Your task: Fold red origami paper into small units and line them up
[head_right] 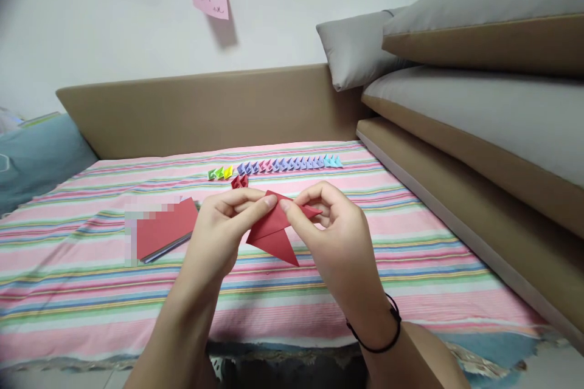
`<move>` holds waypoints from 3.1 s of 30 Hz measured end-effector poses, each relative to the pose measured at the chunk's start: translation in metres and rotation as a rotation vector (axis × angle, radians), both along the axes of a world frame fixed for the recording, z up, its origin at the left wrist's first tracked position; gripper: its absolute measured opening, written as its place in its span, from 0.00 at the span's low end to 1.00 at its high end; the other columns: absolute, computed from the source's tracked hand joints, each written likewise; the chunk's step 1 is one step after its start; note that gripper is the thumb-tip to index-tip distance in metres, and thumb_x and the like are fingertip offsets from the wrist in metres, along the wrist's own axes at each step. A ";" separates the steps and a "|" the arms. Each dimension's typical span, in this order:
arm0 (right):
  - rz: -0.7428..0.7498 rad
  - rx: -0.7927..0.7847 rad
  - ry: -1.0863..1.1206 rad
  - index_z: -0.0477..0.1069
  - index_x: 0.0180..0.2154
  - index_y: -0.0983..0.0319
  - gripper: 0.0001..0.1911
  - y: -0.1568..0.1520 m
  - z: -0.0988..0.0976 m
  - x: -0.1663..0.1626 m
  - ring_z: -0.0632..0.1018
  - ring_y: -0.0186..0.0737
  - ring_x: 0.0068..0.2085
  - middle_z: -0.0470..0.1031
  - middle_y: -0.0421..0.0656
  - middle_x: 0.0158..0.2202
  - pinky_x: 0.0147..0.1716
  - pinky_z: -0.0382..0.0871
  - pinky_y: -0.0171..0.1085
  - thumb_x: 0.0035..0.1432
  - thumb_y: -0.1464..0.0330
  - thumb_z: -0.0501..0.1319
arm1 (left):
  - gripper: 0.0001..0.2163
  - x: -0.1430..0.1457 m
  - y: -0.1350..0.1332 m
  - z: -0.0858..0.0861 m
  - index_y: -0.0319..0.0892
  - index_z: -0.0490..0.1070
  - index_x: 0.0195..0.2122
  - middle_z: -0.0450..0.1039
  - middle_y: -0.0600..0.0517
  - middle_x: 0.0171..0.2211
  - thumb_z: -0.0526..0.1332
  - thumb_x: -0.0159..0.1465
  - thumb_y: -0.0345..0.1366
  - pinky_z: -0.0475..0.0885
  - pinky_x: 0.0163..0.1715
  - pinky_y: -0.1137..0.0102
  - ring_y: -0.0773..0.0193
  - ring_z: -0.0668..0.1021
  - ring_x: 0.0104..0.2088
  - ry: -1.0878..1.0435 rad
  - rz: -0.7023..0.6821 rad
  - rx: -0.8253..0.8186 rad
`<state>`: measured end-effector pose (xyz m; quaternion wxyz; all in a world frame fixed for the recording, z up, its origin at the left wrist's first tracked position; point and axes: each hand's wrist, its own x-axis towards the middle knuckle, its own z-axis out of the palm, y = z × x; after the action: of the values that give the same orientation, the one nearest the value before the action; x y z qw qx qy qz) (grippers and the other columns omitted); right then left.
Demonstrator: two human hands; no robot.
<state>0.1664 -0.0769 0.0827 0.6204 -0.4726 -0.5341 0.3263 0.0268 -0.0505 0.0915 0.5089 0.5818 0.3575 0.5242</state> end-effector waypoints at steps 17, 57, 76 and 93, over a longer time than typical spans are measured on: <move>0.227 -0.153 0.123 0.70 0.24 0.62 0.14 0.014 -0.012 0.001 0.78 0.36 0.29 0.76 0.41 0.26 0.29 0.73 0.33 0.52 0.58 0.64 | 0.09 -0.002 0.009 -0.003 0.40 0.75 0.25 0.73 0.55 0.19 0.66 0.54 0.40 0.65 0.21 0.77 0.73 0.70 0.19 -0.083 0.077 -0.071; 0.267 -0.126 0.126 0.71 0.24 0.63 0.12 0.025 -0.020 0.007 0.72 0.30 0.25 0.73 0.39 0.23 0.25 0.67 0.30 0.49 0.62 0.67 | 0.09 -0.007 0.022 -0.012 0.39 0.76 0.26 0.74 0.53 0.22 0.65 0.56 0.40 0.66 0.24 0.76 0.70 0.72 0.23 0.020 0.087 0.046; 0.297 -0.051 0.075 0.74 0.21 0.62 0.16 0.025 -0.018 0.015 0.73 0.32 0.27 0.72 0.40 0.20 0.27 0.67 0.31 0.57 0.61 0.61 | 0.07 -0.015 0.025 -0.008 0.40 0.78 0.27 0.76 0.52 0.24 0.66 0.54 0.39 0.65 0.24 0.76 0.69 0.73 0.24 0.086 0.088 0.089; 0.348 -0.215 0.151 0.73 0.29 0.65 0.16 0.035 -0.027 0.010 0.74 0.34 0.28 0.76 0.45 0.29 0.27 0.69 0.32 0.53 0.56 0.63 | 0.12 -0.007 0.036 -0.024 0.37 0.74 0.26 0.75 0.53 0.23 0.65 0.55 0.42 0.65 0.23 0.77 0.70 0.73 0.23 0.030 0.130 0.007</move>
<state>0.1761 -0.0417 0.0558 0.5389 -0.4110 -0.5218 0.5181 0.0202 -0.0147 0.0678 0.4663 0.5668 0.4005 0.5485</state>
